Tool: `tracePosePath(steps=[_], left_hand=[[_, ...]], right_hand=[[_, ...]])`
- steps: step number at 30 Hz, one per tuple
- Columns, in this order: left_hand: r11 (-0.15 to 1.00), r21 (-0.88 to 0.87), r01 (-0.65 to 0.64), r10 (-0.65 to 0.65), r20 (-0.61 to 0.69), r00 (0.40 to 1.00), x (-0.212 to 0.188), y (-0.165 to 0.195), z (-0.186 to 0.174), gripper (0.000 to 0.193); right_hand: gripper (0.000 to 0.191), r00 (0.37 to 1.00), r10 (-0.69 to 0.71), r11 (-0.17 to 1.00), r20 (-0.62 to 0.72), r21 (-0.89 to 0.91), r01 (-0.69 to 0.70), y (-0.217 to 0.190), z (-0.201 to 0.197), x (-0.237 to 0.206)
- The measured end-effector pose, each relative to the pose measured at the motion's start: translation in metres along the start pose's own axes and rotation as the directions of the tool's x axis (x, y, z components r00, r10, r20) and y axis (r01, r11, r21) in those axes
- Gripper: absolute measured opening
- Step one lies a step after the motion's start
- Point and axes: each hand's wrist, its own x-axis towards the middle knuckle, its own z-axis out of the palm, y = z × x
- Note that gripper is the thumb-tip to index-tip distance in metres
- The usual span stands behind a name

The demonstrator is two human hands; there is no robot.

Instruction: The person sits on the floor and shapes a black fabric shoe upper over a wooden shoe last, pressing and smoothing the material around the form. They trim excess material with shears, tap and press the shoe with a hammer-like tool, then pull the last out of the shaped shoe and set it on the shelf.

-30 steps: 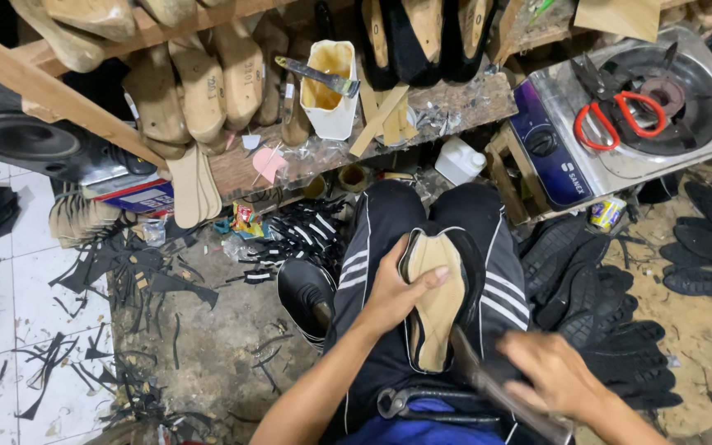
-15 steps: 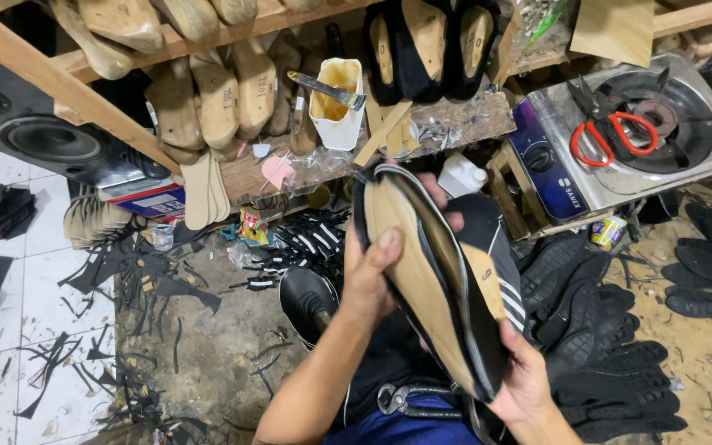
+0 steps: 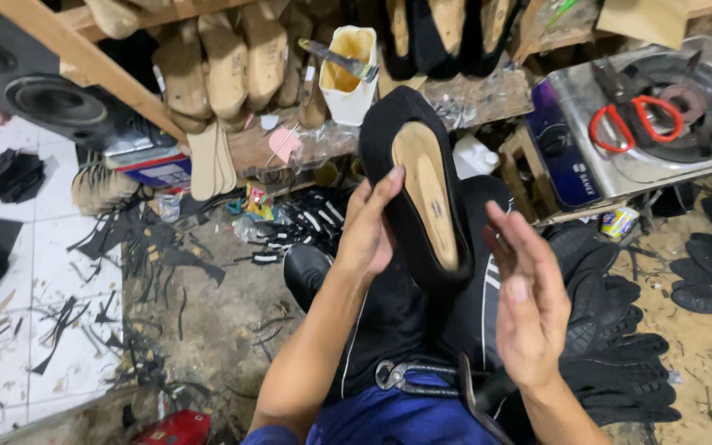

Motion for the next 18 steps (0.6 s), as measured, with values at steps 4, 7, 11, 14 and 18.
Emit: tracePosePath(steps=[4,7,11,14,18], left_hand=[[0.996,-0.069,0.055,-0.059,-0.044,0.997,0.012,0.005,-0.013,0.042],[0.986,-0.099,0.136,-0.143,-0.061,0.988,0.013,0.007,-0.016,0.047],[0.98,-0.101,0.174,-0.185,-0.113,0.976,0.014,0.005,-0.014,0.05],[0.979,-0.123,0.16,-0.174,-0.115,0.978,0.014,0.001,-0.015,0.05],[0.988,-0.126,0.089,-0.105,-0.125,0.987,0.012,-0.008,-0.018,0.045]], right_hand=[[0.046,0.997,0.07,0.997,-0.007,-0.028,-0.071,0.009,0.0,0.0],[0.042,0.993,0.113,0.991,-0.022,-0.063,-0.114,0.016,-0.002,-0.005],[0.038,0.992,0.121,0.975,-0.032,-0.184,-0.125,0.017,-0.005,-0.008],[0.036,0.992,0.124,0.966,-0.032,-0.225,-0.128,0.013,-0.002,-0.007],[0.047,0.999,-0.031,0.848,-0.037,-0.53,0.007,0.004,0.008,-0.007]])
